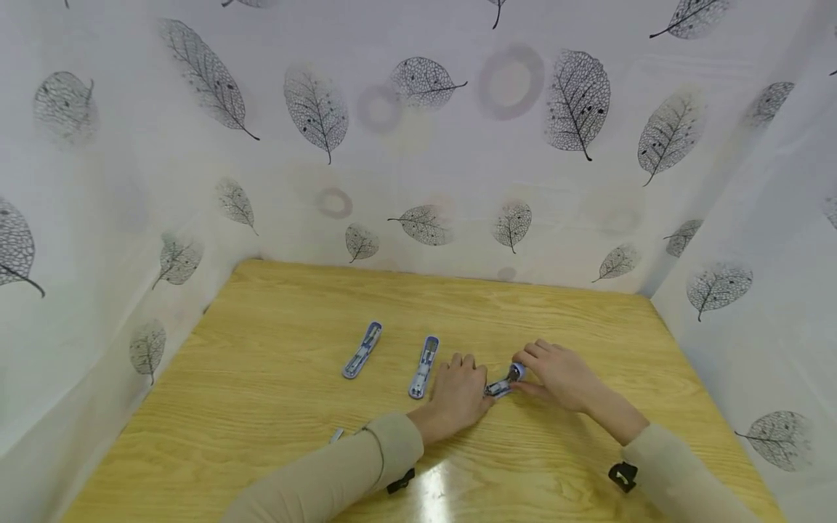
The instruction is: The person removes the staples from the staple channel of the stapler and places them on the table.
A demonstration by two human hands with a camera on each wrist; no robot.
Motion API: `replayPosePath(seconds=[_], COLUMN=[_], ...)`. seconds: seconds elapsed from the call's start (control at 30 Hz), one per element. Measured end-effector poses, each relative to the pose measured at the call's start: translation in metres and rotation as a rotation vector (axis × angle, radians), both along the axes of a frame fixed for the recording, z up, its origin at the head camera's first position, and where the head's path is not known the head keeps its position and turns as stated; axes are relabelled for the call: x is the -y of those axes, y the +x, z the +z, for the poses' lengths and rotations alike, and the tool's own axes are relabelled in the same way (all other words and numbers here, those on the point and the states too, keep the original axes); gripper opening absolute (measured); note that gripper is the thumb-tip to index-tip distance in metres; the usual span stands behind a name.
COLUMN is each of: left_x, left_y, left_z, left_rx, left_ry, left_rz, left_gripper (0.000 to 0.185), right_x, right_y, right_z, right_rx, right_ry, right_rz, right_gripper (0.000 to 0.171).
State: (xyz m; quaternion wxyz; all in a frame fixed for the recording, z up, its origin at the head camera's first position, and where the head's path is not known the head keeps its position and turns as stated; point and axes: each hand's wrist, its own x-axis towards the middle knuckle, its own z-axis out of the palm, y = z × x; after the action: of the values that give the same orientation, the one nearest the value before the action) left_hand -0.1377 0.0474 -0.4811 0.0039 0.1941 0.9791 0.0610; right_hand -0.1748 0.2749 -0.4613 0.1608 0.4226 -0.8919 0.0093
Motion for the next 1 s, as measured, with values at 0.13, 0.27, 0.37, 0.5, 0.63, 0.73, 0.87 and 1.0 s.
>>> replayPosePath(seconds=[0.13, 0.27, 0.37, 0.5, 0.63, 0.73, 0.87, 1.0], left_x=[0.000, -0.001, 0.000, 0.000, 0.002, 0.002, 0.002, 0.002], left_y=[0.000, 0.000, 0.000, 0.000, -0.001, -0.001, 0.000, 0.001], left_z=[-0.001, -0.002, -0.002, 0.000, 0.000, 0.000, 0.000, -0.001], left_rx=[0.004, -0.014, -0.028, -0.018, 0.002, 0.005, 0.002, -0.010], left_ry=[0.014, -0.002, -0.024, -0.016, 0.004, 0.010, 0.009, 0.000], left_rz=[0.003, -0.003, -0.009, -0.014, -0.020, -0.024, -0.026, -0.029], left_gripper=[0.038, 0.039, 0.040, 0.040, 0.038, 0.037, 0.038, 0.040], right_x=[-0.005, -0.010, -0.013, -0.016, -0.015, -0.013, -0.010, -0.006], right_y=[-0.002, -0.005, -0.007, -0.011, -0.016, -0.020, -0.026, -0.031], right_z=[0.000, -0.002, -0.004, -0.006, -0.007, -0.008, -0.008, -0.007], right_rx=[0.038, 0.049, 0.060, 0.079, 0.087, 0.084, 0.088, 0.095], right_ry=[0.013, 0.024, 0.028, 0.045, 0.046, 0.028, 0.014, 0.024], right_rz=[-0.045, -0.074, -0.094, -0.126, -0.117, -0.095, -0.077, -0.075], right_gripper=[0.039, 0.039, 0.039, 0.040, 0.039, 0.040, 0.043, 0.044])
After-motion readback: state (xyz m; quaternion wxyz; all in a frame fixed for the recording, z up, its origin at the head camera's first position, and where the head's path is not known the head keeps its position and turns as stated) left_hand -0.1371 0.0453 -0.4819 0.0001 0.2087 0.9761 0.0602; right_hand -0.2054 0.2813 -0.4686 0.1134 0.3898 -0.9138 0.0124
